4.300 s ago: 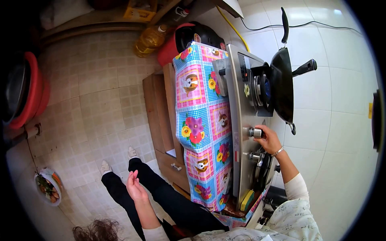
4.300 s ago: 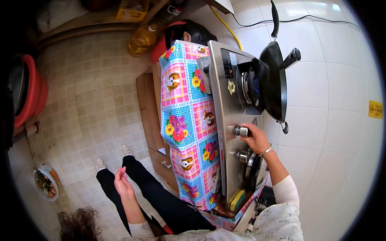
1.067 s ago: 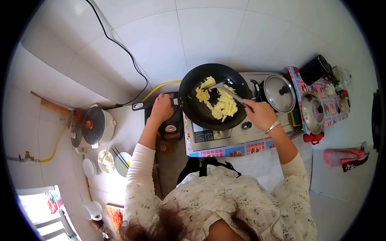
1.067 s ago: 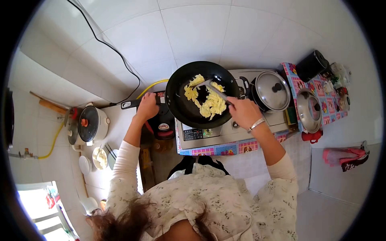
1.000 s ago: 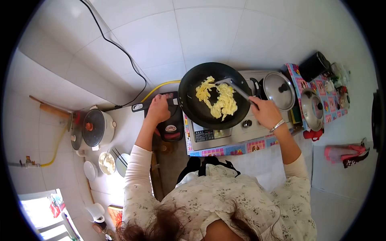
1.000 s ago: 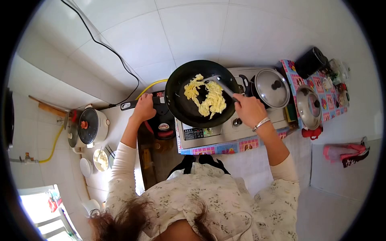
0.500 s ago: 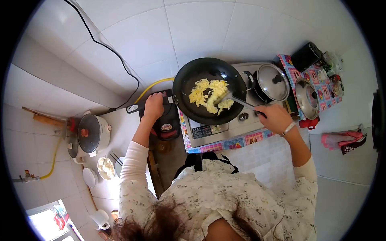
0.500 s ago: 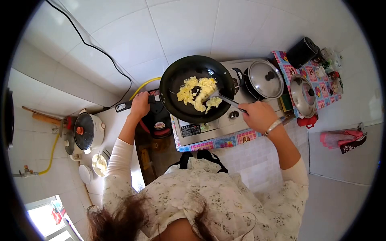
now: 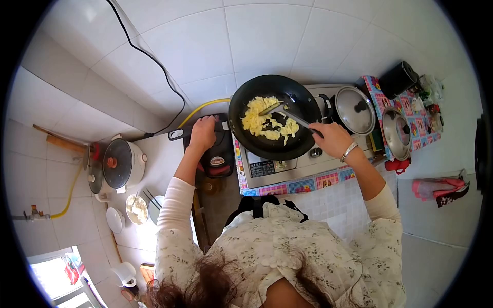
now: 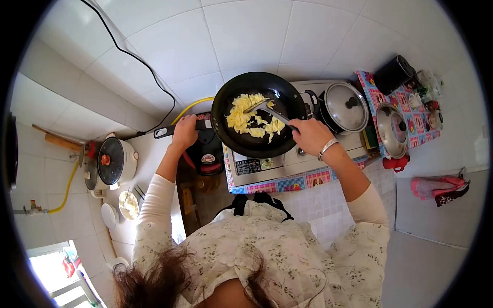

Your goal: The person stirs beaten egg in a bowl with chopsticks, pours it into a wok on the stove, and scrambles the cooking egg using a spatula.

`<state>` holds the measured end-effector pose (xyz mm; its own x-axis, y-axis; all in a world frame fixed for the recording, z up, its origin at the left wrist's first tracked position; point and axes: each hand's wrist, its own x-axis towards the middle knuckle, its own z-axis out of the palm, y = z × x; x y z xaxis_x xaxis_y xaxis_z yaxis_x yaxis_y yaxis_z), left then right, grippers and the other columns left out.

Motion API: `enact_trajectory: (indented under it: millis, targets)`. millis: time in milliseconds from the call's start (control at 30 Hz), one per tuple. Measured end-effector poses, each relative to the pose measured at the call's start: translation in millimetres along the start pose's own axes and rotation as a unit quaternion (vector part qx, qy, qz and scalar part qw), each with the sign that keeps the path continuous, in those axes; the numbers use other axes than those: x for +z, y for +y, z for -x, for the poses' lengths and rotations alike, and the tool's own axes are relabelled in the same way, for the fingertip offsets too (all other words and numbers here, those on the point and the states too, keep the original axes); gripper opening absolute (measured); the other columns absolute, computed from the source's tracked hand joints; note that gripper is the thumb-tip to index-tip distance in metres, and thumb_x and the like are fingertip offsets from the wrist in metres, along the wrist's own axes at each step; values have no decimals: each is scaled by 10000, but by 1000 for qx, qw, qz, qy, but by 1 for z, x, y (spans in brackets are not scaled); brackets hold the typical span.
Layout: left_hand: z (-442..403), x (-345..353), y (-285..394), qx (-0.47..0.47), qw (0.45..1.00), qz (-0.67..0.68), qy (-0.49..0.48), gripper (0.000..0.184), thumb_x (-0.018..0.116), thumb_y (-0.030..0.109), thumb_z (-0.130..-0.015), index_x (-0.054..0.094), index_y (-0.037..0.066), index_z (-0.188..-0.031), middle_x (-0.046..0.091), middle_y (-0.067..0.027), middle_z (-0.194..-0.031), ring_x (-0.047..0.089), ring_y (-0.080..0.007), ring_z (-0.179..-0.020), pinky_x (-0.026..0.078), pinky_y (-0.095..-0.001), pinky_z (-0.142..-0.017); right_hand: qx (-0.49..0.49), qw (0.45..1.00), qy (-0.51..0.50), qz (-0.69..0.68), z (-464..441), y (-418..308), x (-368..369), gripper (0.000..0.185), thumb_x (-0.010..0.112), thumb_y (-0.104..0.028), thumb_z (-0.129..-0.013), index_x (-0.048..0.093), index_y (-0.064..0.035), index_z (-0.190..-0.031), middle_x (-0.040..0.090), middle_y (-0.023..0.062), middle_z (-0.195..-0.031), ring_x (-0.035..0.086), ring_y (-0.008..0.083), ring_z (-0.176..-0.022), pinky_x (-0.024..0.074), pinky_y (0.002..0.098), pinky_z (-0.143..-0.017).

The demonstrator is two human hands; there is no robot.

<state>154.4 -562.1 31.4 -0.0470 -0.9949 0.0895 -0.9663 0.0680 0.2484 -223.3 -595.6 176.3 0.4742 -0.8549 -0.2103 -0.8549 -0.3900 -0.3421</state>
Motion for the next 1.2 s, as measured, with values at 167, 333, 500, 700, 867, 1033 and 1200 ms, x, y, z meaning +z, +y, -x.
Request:
enact_trajectory:
  millis: [167,333,500,700,867,1033,1200]
  targets:
    - [3,-4,4,29,998,19,43,279,592,-22,-623,544,26,-893,571,-150,-883,545,-339,-887,433,-406,-807,20,999,-26,-38,29,-6,-31,265,559,-182,-797,651,-116,-1036,633,183,-742,615,337,-689,496,399,-692]
    - [-2,-2,3,20,999,5,32,305,609,-16,-624,556,31,-921,577,-144,-892,549,-332,-883,435,-406,-804,-35,999,1,-19,18,-21,8,254,551,-183,-809,643,-122,-1038,629,191,-732,610,359,-692,497,425,-670]
    - [1,-6,4,4,999,22,35,323,667,18,-625,559,43,-928,587,-132,-918,553,-321,-905,430,-404,-820,23,998,61,-20,3,-23,8,266,546,-188,-822,619,-117,-1068,629,193,-733,612,369,-709,500,445,-678]
    - [-1,-5,3,7,1000,16,19,338,686,35,-625,565,52,-940,591,-129,-932,558,-307,-939,422,-395,-860,-4,996,85,-32,-9,-16,35,266,563,-194,-823,621,-102,-1066,615,196,-703,605,365,-673,491,430,-658]
    - [0,0,-1,19,999,24,32,326,654,21,-622,571,54,-936,595,-128,-930,562,-307,-934,421,-388,-872,-39,999,0,18,25,-13,16,254,554,-175,-814,629,-122,-1050,619,183,-709,603,365,-674,496,430,-667]
    - [1,0,2,4,999,34,32,309,591,-12,-618,576,46,-921,598,-132,-908,564,-310,-924,422,-387,-864,-20,996,6,82,29,-18,5,242,553,-173,-816,636,-126,-1038,621,182,-717,611,353,-675,498,433,-659]
    - [-2,6,-5,23,998,29,52,299,582,-18,-615,580,45,-907,599,-132,-901,562,-314,-916,426,-387,-847,-12,998,-53,26,40,-12,-22,254,539,-202,-822,635,-142,-1048,642,164,-774,616,352,-716,502,445,-682]
